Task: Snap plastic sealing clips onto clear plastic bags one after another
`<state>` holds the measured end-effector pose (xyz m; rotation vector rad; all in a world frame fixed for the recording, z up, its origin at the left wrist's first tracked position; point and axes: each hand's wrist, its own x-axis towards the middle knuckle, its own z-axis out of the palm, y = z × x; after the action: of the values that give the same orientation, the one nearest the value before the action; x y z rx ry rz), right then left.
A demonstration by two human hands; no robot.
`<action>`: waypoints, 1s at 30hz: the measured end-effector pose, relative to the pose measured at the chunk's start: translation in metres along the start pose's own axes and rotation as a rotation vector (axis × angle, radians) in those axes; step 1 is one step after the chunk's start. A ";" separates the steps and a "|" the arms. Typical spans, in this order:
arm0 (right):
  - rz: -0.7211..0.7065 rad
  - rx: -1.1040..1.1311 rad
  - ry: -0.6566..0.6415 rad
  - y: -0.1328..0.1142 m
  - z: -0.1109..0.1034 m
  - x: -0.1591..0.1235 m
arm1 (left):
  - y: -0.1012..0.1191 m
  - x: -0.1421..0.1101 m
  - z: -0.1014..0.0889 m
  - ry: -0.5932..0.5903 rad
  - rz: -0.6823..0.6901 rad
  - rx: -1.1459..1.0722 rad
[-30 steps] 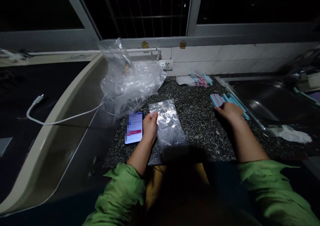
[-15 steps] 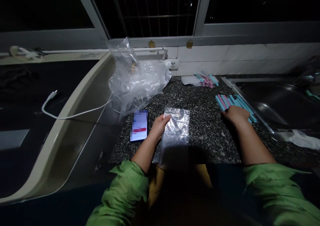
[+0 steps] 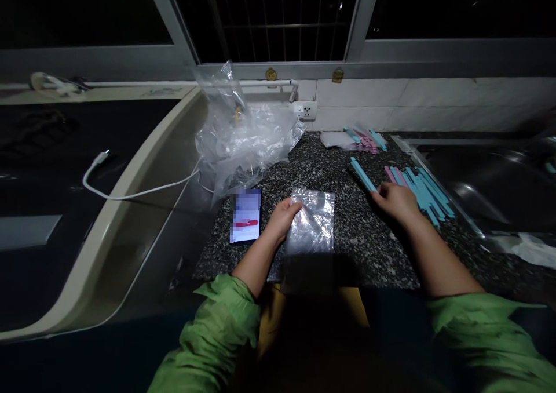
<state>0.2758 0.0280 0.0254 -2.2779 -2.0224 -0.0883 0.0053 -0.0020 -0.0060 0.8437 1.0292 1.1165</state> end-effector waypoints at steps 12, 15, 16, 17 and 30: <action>-0.764 0.275 0.501 -0.036 0.012 -0.034 | -0.006 0.006 0.001 -0.014 -0.023 0.048; -0.835 0.282 0.511 -0.041 0.014 -0.039 | -0.006 0.007 0.001 -0.013 -0.040 0.062; -0.846 0.280 0.499 -0.042 0.015 -0.040 | -0.006 0.007 0.001 -0.017 -0.043 0.057; -0.850 0.275 0.481 -0.043 0.016 -0.041 | -0.005 0.006 0.002 -0.022 -0.040 0.048; -0.844 0.199 0.393 -0.046 0.025 -0.038 | 0.001 -0.001 0.004 -0.057 -0.016 0.028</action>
<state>0.2254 -0.0017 -0.0022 -1.0596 -2.4427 -0.3381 0.0091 -0.0027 -0.0036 0.8833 1.0043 1.0616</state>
